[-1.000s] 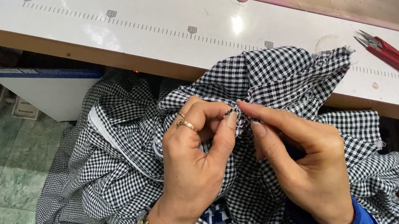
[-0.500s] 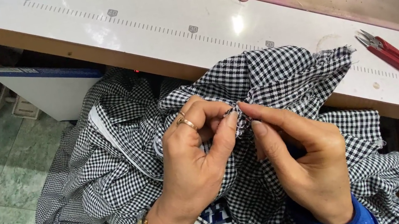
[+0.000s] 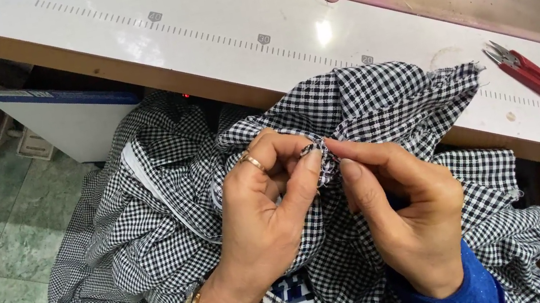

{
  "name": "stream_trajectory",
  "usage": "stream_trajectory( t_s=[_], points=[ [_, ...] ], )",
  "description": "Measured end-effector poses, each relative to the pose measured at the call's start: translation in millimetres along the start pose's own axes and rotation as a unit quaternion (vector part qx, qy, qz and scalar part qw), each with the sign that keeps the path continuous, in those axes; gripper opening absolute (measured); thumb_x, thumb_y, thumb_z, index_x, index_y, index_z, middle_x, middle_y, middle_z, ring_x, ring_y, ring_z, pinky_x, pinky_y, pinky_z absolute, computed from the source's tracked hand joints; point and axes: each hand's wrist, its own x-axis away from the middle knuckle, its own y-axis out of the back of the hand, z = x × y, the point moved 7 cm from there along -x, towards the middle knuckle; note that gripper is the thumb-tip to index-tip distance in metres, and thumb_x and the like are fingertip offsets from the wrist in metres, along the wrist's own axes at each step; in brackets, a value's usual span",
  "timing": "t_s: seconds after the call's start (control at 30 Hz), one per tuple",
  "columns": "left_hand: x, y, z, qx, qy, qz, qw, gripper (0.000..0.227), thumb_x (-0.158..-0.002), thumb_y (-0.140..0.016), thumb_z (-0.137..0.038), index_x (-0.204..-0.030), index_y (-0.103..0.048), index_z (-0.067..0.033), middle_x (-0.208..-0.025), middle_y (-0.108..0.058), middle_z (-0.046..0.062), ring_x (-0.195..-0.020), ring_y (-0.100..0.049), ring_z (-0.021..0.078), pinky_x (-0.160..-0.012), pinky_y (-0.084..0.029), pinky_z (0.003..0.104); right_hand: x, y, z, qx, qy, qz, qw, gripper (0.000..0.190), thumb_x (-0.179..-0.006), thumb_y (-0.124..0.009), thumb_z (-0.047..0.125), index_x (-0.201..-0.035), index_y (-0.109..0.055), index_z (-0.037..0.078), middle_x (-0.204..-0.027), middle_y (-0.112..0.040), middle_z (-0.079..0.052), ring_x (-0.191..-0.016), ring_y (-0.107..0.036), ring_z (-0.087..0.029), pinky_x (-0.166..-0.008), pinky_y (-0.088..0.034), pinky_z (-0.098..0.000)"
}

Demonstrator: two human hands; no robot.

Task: Using a seam ripper to carefully remove stitches from a checkered garment on a sewing table.

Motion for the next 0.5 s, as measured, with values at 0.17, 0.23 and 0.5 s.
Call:
stream_trajectory(
  t_s=[0.17,0.23,0.5],
  points=[
    [1.8,-3.8,2.1,0.03,0.003,0.007,1.0,0.007,-0.094,-0.056,-0.012,-0.093,-0.059,-0.0058,-0.083,-0.05,-0.001,-0.073,-0.051,0.007,-0.063,-0.049,0.019,1.8,-1.8,-5.0,-0.024,-0.002,-0.019,1.0,0.017,-0.092,-0.058,0.002,-0.104,-0.067,-0.003,-0.066,-0.058,-0.004,-0.054,-0.051,-0.007,-0.049,-0.042,-0.0162],
    [2.7,-5.8,3.1,0.039,0.003,0.013,0.999,0.006,-0.094,-0.056,-0.011,-0.093,-0.058,-0.0057,-0.083,-0.051,0.0,-0.075,-0.052,0.0075,-0.066,-0.051,0.019,2.5,-2.2,-6.5,-0.04,-0.004,-0.028,0.999,0.015,-0.092,-0.058,0.001,-0.102,-0.067,-0.005,-0.067,-0.059,-0.006,-0.055,-0.052,-0.008,-0.05,-0.042,-0.0167],
    [2.2,-2.2,5.4,0.068,0.008,0.003,0.998,0.007,-0.094,-0.056,-0.011,-0.093,-0.058,-0.0049,-0.084,-0.052,-0.001,-0.074,-0.051,0.0068,-0.066,-0.047,0.019,0.3,1.1,-1.9,0.01,0.002,0.035,0.999,0.024,-0.09,-0.057,0.004,-0.113,-0.067,0.001,-0.066,-0.063,-0.004,-0.055,-0.056,-0.007,-0.052,-0.045,-0.0166]
  ],
)
